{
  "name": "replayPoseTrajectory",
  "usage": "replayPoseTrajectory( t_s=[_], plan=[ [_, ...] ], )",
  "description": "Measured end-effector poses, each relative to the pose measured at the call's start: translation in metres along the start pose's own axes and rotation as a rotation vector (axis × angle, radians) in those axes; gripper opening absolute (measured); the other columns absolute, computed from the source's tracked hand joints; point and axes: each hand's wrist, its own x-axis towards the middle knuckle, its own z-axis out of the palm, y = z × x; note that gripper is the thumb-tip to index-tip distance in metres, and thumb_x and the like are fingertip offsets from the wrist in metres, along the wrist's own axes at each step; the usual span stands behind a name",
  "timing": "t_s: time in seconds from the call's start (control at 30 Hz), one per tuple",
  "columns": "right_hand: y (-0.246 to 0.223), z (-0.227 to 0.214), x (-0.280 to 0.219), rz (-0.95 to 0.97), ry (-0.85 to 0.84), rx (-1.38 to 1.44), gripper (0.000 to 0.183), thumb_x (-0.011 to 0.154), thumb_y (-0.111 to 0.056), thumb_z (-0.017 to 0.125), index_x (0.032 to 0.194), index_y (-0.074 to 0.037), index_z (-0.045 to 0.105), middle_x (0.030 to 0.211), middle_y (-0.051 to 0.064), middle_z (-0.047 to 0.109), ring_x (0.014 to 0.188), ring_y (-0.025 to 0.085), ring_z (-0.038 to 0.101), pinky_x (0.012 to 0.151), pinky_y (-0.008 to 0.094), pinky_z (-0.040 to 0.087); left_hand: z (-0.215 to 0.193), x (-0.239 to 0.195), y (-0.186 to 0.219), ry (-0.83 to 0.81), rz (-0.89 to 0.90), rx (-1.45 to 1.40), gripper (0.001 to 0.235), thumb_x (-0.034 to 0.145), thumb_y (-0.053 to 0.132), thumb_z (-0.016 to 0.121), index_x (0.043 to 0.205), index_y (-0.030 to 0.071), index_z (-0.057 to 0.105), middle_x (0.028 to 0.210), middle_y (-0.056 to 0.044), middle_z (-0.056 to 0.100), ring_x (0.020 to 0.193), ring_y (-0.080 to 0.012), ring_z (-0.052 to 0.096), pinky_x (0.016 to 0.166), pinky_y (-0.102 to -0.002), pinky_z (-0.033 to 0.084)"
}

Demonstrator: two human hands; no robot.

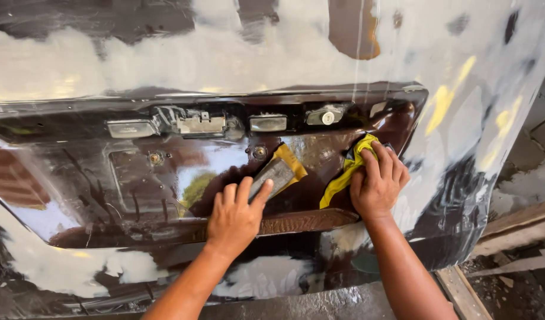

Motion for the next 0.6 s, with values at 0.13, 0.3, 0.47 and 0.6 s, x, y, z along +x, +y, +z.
replayPoseTrajectory(
  t_s=[0.13, 0.3, 0.47, 0.6],
  plan=[
    [0.001, 0.003, -0.001, -0.009, 0.018, 0.004, 0.040, 0.087, -0.016, 0.061, 0.126, -0.011, 0.068, 0.144, 0.009, 0.062, 0.136, 0.034, 0.053, 0.115, 0.048, 0.032, 0.031, 0.044, 0.022, 0.006, 0.048, -0.057, 0.050, 0.089, 0.015, 0.061, 0.139, 0.019, 0.062, 0.121, -0.013, 0.058, 0.095, -0.0330, 0.054, 0.073, -0.046, 0.046],
    [0.002, 0.002, -0.001, -0.017, 0.013, 0.027, 0.038, 0.089, -0.015, 0.061, 0.127, -0.010, 0.066, 0.145, 0.009, 0.061, 0.136, 0.035, 0.053, 0.116, 0.047, 0.031, 0.052, 0.075, 0.038, 0.034, 0.185, -0.062, 0.055, 0.090, 0.009, 0.059, 0.144, 0.022, 0.060, 0.129, -0.014, 0.057, 0.095, -0.0307, 0.054, 0.077, -0.043, 0.047],
    [0.000, 0.001, 0.000, 0.003, 0.006, 0.009, 0.038, 0.087, -0.014, 0.062, 0.124, -0.010, 0.067, 0.143, 0.009, 0.061, 0.136, 0.035, 0.053, 0.116, 0.048, 0.032, 0.014, 0.013, -0.007, 0.017, 0.078, -0.032, 0.052, 0.089, 0.013, 0.060, 0.140, 0.022, 0.062, 0.123, -0.013, 0.058, 0.095, -0.0304, 0.054, 0.073, -0.044, 0.046],
    [-0.001, 0.002, -0.002, 0.009, -0.006, 0.010, 0.037, 0.086, -0.013, 0.062, 0.123, -0.010, 0.067, 0.143, 0.009, 0.061, 0.136, 0.034, 0.053, 0.116, 0.048, 0.031, 0.013, 0.011, -0.005, -0.020, 0.050, -0.001, 0.049, 0.089, 0.015, 0.061, 0.137, 0.020, 0.065, 0.121, -0.014, 0.058, 0.093, -0.0316, 0.054, 0.070, -0.044, 0.046]
  ],
)
